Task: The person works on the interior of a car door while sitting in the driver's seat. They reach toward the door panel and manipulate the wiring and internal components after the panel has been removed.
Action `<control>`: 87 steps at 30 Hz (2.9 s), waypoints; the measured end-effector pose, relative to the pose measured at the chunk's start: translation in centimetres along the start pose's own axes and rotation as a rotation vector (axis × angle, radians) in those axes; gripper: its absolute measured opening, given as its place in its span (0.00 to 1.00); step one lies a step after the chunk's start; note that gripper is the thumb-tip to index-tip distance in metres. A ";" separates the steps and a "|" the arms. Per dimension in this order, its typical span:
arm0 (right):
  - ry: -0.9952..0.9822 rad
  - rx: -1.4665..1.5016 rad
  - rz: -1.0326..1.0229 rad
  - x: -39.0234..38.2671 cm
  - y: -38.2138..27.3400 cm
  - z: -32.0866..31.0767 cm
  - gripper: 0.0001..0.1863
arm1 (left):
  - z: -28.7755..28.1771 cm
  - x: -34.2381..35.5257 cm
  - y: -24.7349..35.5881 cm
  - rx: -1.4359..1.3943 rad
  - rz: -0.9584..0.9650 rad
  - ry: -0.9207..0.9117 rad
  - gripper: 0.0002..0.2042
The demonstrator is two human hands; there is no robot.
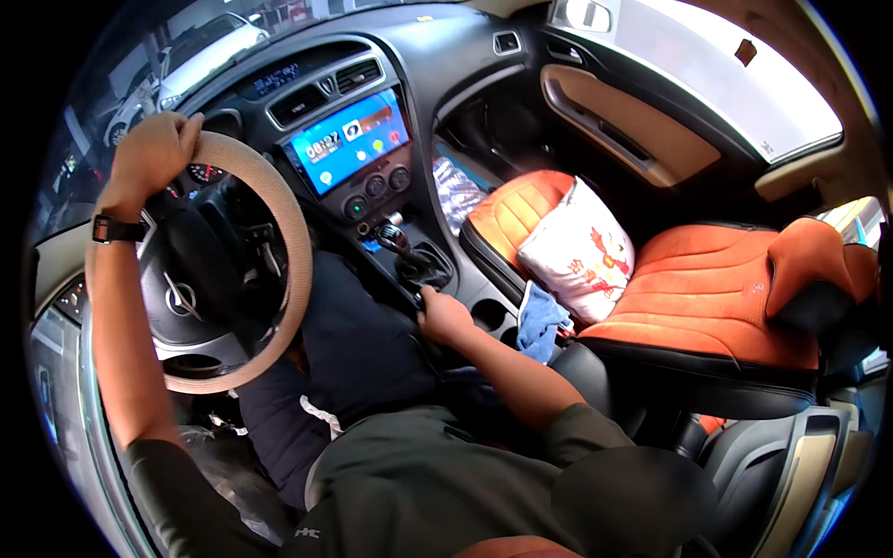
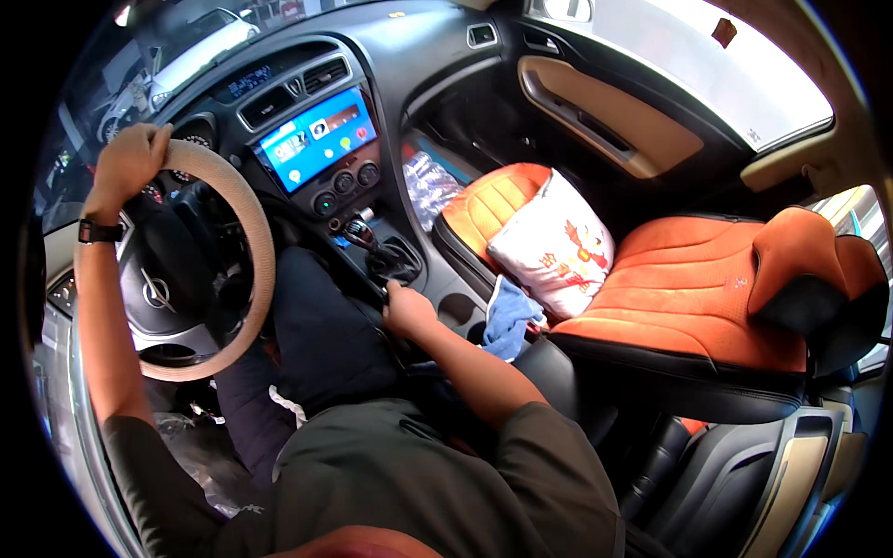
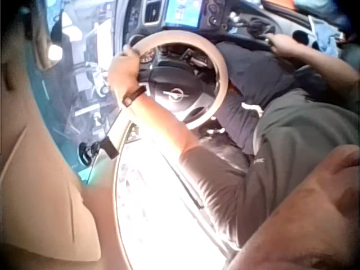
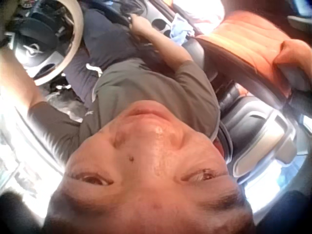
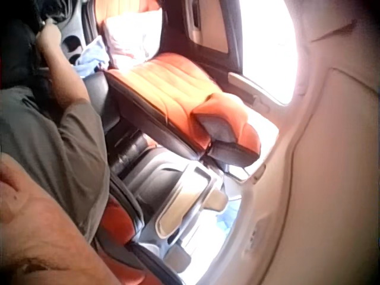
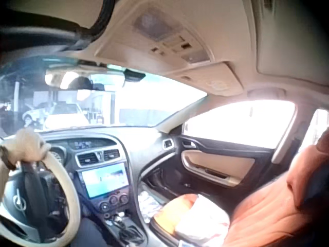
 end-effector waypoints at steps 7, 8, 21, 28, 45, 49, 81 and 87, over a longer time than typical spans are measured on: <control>-0.047 0.003 0.025 -0.8 -0.4 1.1 0.19 | -2.0 -2.5 -2.7 -0.079 -0.099 0.038 0.26; -0.060 0.004 0.021 -0.8 -0.8 0.9 0.19 | -1.9 -2.5 -2.7 -0.087 -0.091 0.039 0.26; -0.046 0.112 0.008 -0.9 0.2 0.4 0.20 | 2.7 -0.4 -7.4 -0.092 0.085 0.226 0.24; -0.046 0.131 0.023 -0.8 0.4 1.0 0.20 | 2.4 -0.2 -5.9 -0.073 0.019 0.130 0.24; -0.077 0.025 -0.040 0.3 -1.6 1.1 0.20 | 1.7 -1.2 7.9 0.059 0.146 -0.074 0.22; -0.059 0.010 -0.012 0.6 0.3 1.0 0.22 | 5.8 -2.3 15.1 0.102 0.332 -0.097 0.22; -0.050 0.018 -0.058 0.2 -0.4 0.8 0.20 | -4.2 -18.4 -14.1 0.162 0.133 0.505 0.23; -0.044 0.025 -0.065 0.9 -0.4 1.7 0.22 | -2.3 -5.8 -11.4 0.119 0.285 0.379 0.15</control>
Point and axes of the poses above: each hand's wrist, its own x-axis towards the middle knuckle, its own z-axis out of the palm, y = z × x, the point moved 10 cm from there along x, towards the middle knuckle, and after that the axes turned 7 degrees about -x, right-handed, at the moved point
